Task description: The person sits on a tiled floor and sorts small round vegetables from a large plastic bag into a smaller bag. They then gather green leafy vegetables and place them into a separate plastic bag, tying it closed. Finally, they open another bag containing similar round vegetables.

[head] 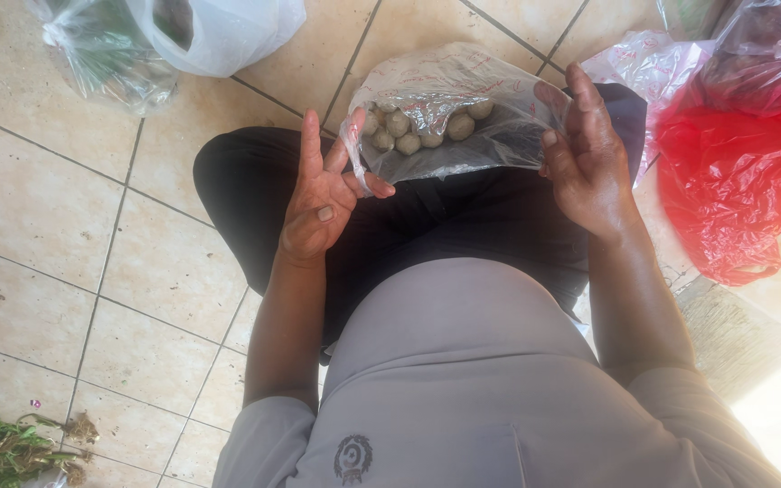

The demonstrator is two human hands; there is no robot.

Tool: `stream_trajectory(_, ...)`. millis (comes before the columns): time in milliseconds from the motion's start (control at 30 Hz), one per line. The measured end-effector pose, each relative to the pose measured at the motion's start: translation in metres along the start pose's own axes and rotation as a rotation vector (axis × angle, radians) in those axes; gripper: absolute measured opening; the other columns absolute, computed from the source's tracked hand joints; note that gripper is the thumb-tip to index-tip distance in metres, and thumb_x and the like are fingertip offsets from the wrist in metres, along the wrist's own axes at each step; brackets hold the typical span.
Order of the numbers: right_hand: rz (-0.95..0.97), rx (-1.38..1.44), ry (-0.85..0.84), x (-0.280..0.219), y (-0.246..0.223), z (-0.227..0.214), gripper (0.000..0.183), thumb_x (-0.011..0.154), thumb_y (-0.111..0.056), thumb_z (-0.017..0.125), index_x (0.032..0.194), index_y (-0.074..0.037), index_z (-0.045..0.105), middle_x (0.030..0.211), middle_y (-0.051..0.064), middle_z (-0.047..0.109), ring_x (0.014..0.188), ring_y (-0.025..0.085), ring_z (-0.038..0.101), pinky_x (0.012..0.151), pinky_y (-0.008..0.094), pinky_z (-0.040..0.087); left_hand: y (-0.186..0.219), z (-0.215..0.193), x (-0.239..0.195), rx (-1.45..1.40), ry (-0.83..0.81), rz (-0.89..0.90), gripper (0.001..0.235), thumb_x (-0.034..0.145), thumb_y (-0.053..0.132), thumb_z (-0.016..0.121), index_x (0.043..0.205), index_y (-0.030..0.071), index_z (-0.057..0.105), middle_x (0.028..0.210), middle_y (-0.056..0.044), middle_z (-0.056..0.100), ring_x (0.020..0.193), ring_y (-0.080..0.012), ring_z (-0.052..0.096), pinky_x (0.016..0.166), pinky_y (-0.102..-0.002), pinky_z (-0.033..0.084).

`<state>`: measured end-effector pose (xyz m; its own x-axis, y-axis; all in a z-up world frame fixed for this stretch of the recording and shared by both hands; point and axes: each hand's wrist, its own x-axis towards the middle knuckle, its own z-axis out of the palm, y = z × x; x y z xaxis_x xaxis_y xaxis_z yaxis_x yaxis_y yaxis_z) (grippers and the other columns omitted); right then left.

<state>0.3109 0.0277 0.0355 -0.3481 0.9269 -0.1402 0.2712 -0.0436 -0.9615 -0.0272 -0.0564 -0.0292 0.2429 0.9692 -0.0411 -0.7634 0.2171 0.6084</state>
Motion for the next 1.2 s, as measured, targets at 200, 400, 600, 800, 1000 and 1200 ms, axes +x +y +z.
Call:
stream_trajectory(200, -0.001, -0.01, 0.004, -0.0002, 0.0009, 0.0004, 0.071, 0.11, 0.017, 0.044, 0.171, -0.009, 0.018, 0.174, 0.013, 0.025, 0.16, 0.029, 0.041, 0.076, 0.022, 0.053, 0.0008, 0.0004, 0.0005, 0.012, 0.006, -0.013, 0.119, 0.089, 0.036, 0.08, 0.167, 0.032, -0.01, 0.18, -0.027, 0.005, 0.112, -0.0333, 0.068, 0.106, -0.043, 0.053)
stream_trajectory(400, -0.012, 0.006, 0.001, -0.0017, 0.003, -0.0005, 0.071, 0.11, 0.016, 0.044, 0.17, -0.009, 0.018, 0.176, 0.012, 0.024, 0.16, 0.029, 0.041, 0.075, 0.022, 0.052, 0.0007, 0.002, -0.0002, -0.001, -0.005, -0.026, 0.12, 0.088, 0.035, 0.08, 0.168, 0.032, -0.009, 0.18, -0.027, 0.007, 0.11, -0.0323, 0.068, 0.108, -0.044, 0.053)
stream_trajectory(600, 0.007, 0.011, 0.005, -0.0044, 0.0069, -0.0004, 0.07, 0.111, 0.016, 0.045, 0.171, -0.009, 0.019, 0.172, 0.011, 0.027, 0.158, 0.027, 0.041, 0.076, 0.022, 0.053, -0.0003, 0.0003, -0.0011, 0.007, 0.005, -0.027, 0.12, 0.087, 0.035, 0.08, 0.168, 0.032, -0.008, 0.18, -0.027, 0.008, 0.11, -0.0331, 0.069, 0.106, -0.043, 0.053)
stream_trajectory(800, 0.02, 0.001, 0.011, -0.0032, 0.007, -0.0007, 0.068, 0.111, 0.015, 0.045, 0.169, -0.009, 0.018, 0.173, 0.012, 0.03, 0.158, 0.026, 0.043, 0.076, 0.022, 0.053, -0.0004, -0.0006, 0.0004, -0.002, 0.002, -0.027, 0.12, 0.088, 0.034, 0.081, 0.168, 0.033, -0.008, 0.18, -0.027, 0.007, 0.109, -0.0325, 0.068, 0.106, -0.044, 0.054)
stream_trajectory(1000, 0.031, 0.003, 0.004, -0.0028, 0.0081, -0.0009, 0.069, 0.111, 0.016, 0.044, 0.169, -0.009, 0.017, 0.17, 0.015, 0.034, 0.157, 0.024, 0.044, 0.075, 0.021, 0.052, 0.0003, -0.0006, -0.0004, 0.008, -0.004, -0.031, 0.118, 0.089, 0.034, 0.08, 0.168, 0.033, -0.008, 0.18, -0.027, 0.007, 0.11, -0.0321, 0.068, 0.107, -0.044, 0.053)
stream_trajectory(1200, 0.024, 0.016, 0.003, -0.0026, 0.0078, -0.0003, 0.069, 0.111, 0.016, 0.044, 0.169, -0.01, 0.018, 0.166, 0.016, 0.034, 0.155, 0.023, 0.043, 0.074, 0.022, 0.051, -0.0001, -0.0007, -0.0009, 0.038, -0.007, -0.022, 0.115, 0.09, 0.035, 0.08, 0.168, 0.033, -0.004, 0.18, -0.028, 0.008, 0.11, -0.0317, 0.069, 0.106, -0.043, 0.054)
